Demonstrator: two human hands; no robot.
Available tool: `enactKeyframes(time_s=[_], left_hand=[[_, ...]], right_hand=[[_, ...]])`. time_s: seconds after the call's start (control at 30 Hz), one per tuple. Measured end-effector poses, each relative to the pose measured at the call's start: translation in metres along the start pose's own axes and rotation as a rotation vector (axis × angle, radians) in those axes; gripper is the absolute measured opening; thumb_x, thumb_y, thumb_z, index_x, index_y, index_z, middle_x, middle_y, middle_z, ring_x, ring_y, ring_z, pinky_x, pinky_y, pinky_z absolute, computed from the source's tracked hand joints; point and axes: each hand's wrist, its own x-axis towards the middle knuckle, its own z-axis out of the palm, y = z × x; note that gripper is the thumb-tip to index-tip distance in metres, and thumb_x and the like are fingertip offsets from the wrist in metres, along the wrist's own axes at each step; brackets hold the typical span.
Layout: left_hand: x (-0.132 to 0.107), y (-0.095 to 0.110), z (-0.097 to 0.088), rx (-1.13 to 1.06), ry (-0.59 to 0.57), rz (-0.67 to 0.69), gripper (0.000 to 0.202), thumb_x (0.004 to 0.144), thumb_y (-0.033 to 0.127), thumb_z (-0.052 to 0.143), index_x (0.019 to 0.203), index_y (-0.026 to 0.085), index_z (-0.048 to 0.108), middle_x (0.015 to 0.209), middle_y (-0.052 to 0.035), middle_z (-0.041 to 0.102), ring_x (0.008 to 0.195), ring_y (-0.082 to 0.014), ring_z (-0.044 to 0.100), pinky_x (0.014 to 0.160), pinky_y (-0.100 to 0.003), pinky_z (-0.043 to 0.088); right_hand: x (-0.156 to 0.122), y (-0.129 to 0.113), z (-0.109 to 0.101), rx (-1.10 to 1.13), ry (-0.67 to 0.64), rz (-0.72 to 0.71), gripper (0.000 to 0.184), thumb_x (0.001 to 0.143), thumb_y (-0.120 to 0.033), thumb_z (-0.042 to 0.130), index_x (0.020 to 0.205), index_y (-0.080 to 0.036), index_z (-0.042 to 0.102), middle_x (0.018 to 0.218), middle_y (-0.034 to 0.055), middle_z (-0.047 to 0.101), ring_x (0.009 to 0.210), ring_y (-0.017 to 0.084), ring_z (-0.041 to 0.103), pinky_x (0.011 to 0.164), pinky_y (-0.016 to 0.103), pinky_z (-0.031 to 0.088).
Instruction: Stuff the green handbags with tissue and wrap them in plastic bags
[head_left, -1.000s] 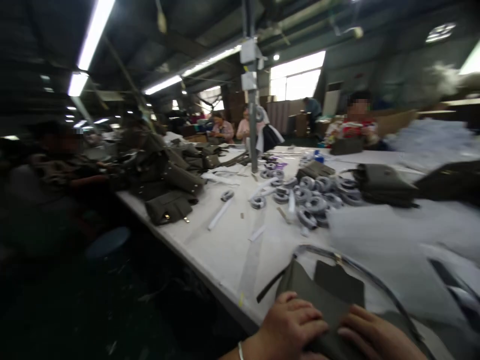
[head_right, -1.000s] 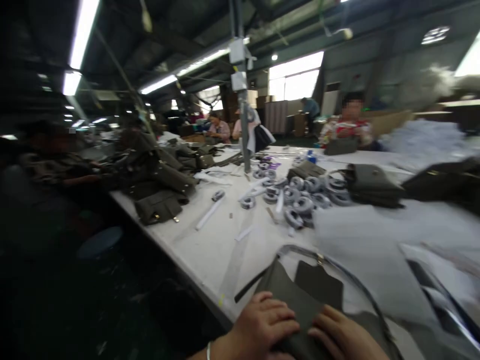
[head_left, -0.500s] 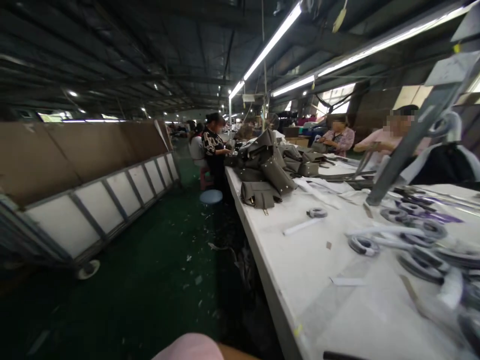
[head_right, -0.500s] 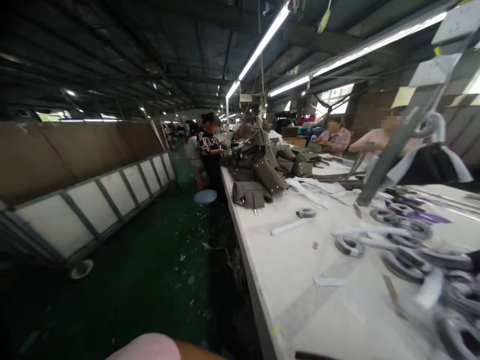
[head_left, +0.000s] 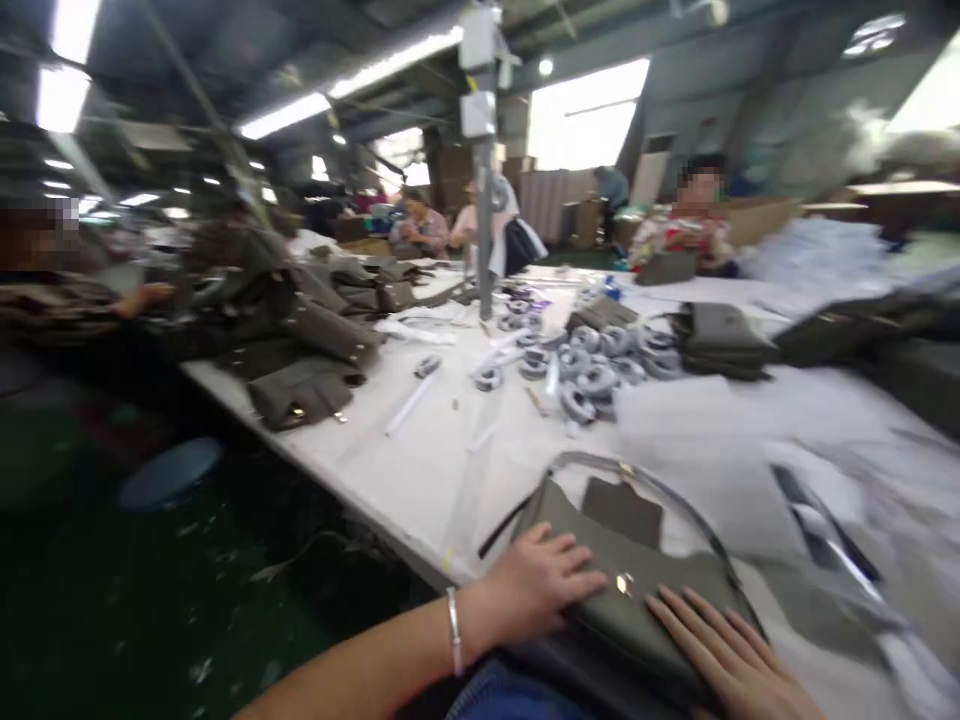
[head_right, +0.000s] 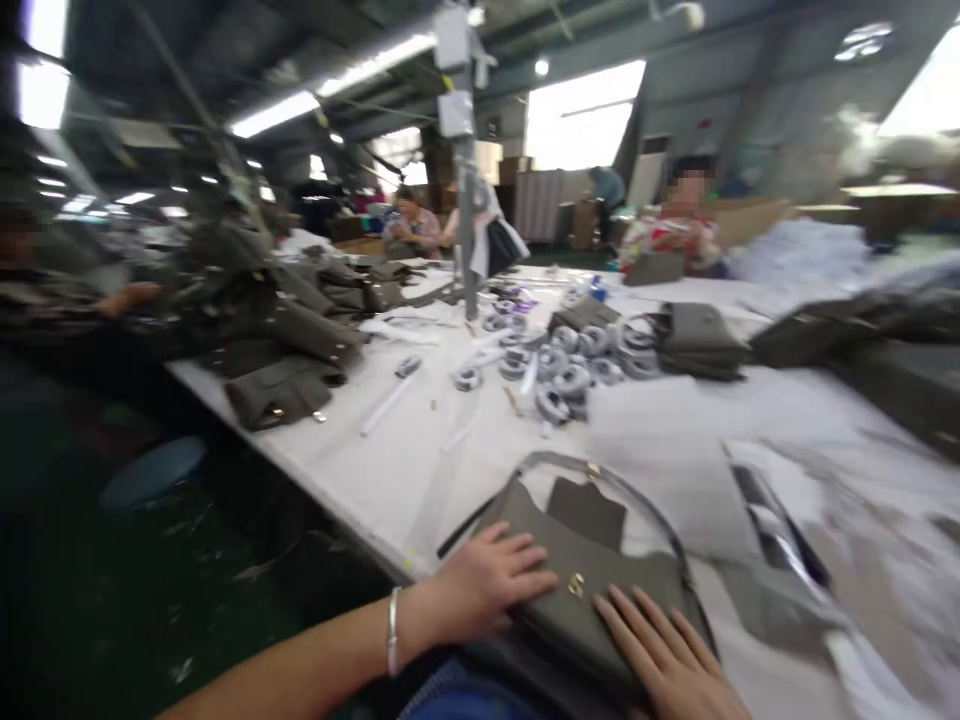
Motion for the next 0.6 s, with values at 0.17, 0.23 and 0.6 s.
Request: enactKeyframes(time_s=[0.17,0.23,0.6], left_hand=[[-0.010,-0.006,0.054,0.052,0.152,0.006,0.049,0.095,0.013,0.044,0.142,0.028,0.047,0.144,-0.0033,0.055,0.134,-0.0262,0.049,0.109,-0.047,0.041],[-0.018,-0.003,0.065,0.064,0.166,0.006,0.059,0.091,0.006,0.041,0.146,0.027,0.043,0.147,-0.0047,0.051,0.137,-0.0271,0.045,0.109,-0.049,0.041],[-0.006,0.013,0.075,0.124,0.153,0.073,0.073,0.086,0.034,0.064,0.151,0.039,0.030,0.163,-0.0078,0.023,0.144,-0.0356,0.031,0.110,-0.052,0.039]], right_hand=[[-0.024,-0.025,0.011,-0.157,-0.110,0.011,0.078,0.079,-0.001,0.040,0.148,-0.035,0.042,0.149,-0.0040,0.048,0.139,0.026,0.044,0.113,0.052,0.039],[-0.025,-0.029,0.018,-0.132,-0.111,0.030,0.077,0.078,0.000,0.040,0.149,-0.029,0.042,0.151,-0.0007,0.045,0.142,0.026,0.039,0.115,0.052,0.036],[-0.006,-0.040,-0.015,0.223,-0.153,0.142,0.049,0.088,-0.043,0.063,0.133,-0.025,0.062,0.137,0.0071,0.061,0.132,0.026,0.052,0.114,0.045,0.038]])
